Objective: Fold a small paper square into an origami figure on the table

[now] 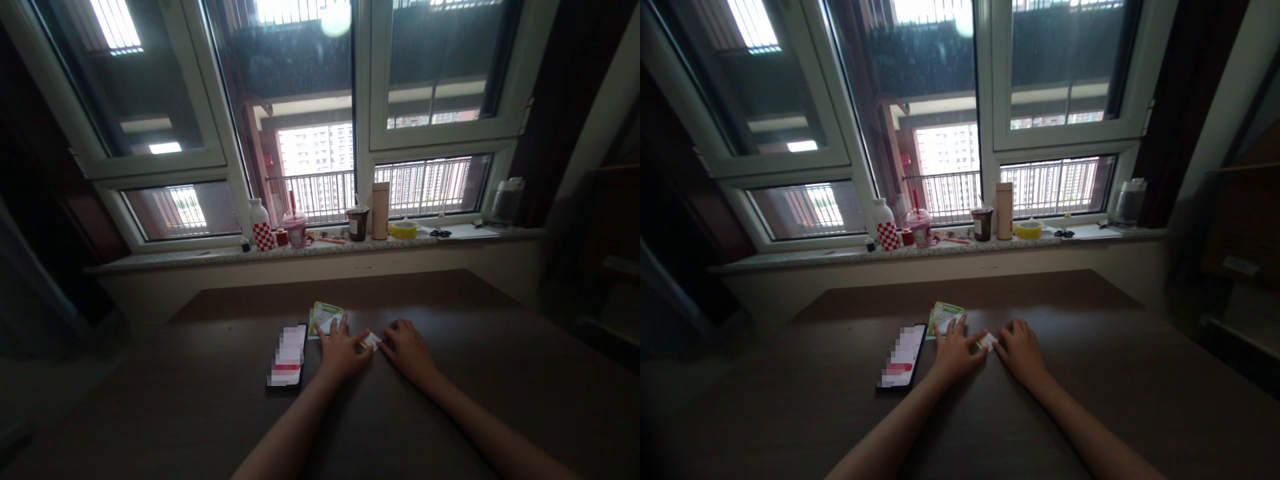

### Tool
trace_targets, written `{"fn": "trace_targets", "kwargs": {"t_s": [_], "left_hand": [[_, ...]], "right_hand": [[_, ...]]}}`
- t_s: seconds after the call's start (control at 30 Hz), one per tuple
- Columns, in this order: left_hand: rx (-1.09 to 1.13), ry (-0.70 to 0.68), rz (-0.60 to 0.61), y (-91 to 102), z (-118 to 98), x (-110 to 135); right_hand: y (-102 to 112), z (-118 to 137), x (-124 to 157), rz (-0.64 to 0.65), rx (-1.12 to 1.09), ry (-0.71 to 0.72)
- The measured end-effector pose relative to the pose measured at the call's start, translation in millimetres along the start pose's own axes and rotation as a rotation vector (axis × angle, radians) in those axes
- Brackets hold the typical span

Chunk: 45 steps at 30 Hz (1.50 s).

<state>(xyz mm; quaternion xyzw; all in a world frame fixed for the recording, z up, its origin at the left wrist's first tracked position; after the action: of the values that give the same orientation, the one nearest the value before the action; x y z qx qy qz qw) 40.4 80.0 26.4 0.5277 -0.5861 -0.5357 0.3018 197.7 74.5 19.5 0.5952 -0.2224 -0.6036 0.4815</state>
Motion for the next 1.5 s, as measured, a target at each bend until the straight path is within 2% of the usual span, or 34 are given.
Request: {"fn": "trace_targets", "kwargs": {"t_s": [0.1,0.3,0.4,0.77,1.03,1.5], "left_hand": [[0.000,-0.011,-0.002,-1.7,0,0],[-0.004,-0.020,-0.012,-2.6,1,0],[-0.001,-0.020,0.001,-1.7,-1,0],[0.004,-0.021,-0.031,-6.4,4,-1],[-0.019,-0.073,-0.047,0.5,-1,1],[-0.141,-0.185,-0.170,14.3,-6,8]], "right_hand": [[-5,-1,-1,0.001,-0.033,0.021],[-9,12,-1,0.072,-0.116,0.185],[-9,14,0,0.076,-0.129,0.216],[-8,17,-1,0.128,-0.088,0.196],[-2,22,0,0.152,-0.014,0.198],[-2,20,-1,0.124,0.045,0.162]]}}
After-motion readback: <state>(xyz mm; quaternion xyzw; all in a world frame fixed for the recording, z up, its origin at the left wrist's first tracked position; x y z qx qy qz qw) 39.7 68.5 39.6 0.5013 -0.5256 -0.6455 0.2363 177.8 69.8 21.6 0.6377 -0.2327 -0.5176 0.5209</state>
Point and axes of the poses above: each hand's wrist, its own x-axis away from the middle knuckle, its own y-axis out of the back of the hand, z = x × y, the point moved 7 cm from there along -x, towards the middle knuckle, and after that the axes turned 3 degrees about x, right-handed, at the moved point
